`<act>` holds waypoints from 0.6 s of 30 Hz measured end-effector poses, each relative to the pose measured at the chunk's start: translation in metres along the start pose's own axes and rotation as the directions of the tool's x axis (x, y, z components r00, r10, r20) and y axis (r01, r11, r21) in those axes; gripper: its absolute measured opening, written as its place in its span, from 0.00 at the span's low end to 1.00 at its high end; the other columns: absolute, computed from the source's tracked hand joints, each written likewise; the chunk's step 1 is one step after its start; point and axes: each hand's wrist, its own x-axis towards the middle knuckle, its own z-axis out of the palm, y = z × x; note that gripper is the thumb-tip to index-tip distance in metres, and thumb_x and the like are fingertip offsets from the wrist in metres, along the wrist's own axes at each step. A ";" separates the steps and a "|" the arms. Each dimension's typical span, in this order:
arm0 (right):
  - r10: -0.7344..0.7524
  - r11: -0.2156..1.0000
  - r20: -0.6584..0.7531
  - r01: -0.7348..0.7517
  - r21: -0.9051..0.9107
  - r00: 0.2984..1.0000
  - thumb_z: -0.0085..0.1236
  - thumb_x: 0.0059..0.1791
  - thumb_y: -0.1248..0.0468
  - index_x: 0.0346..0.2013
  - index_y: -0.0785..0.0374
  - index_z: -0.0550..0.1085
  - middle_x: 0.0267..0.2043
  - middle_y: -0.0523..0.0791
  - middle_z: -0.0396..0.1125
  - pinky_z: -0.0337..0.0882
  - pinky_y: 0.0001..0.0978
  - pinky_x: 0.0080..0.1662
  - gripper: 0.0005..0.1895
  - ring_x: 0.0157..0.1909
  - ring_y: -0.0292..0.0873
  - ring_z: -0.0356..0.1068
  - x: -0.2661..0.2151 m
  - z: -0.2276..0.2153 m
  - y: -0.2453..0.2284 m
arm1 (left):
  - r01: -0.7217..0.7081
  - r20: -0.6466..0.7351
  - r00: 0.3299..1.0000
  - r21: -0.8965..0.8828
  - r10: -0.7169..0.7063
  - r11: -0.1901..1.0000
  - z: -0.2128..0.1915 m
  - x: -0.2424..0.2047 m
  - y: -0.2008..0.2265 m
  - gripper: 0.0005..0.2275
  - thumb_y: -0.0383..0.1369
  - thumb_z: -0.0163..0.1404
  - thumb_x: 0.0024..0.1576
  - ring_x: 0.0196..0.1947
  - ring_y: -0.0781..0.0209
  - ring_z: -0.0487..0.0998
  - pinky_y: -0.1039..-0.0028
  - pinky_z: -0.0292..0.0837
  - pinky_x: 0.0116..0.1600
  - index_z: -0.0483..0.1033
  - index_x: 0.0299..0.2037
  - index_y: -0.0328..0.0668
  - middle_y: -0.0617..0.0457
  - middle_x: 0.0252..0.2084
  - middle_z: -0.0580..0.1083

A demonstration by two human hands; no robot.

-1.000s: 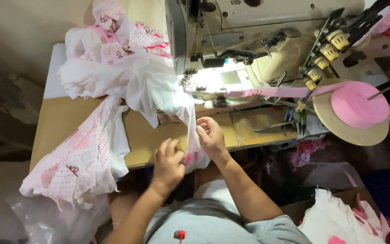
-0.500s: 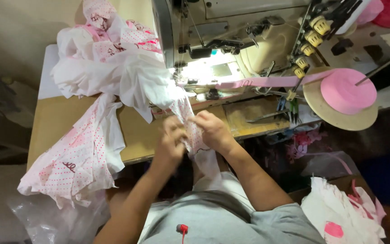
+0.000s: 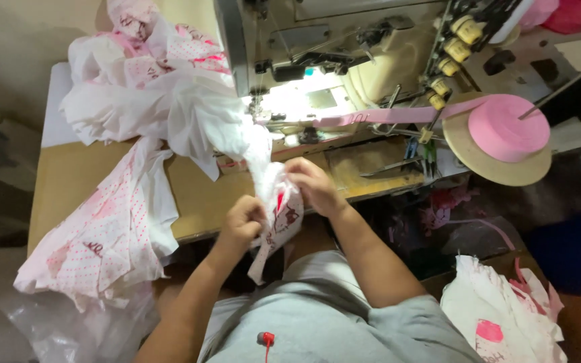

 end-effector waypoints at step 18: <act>-0.600 0.308 -0.163 0.037 -0.951 0.783 0.59 0.41 0.64 0.32 0.44 0.83 0.31 0.34 0.76 0.72 0.28 0.50 0.11 0.42 0.40 0.76 0.022 -0.135 0.027 | 0.053 0.105 0.989 0.397 -0.102 0.916 -0.024 -0.002 -0.018 0.16 0.20 0.39 0.47 0.43 0.53 0.79 0.68 0.74 0.50 0.76 0.31 0.56 0.57 0.35 0.74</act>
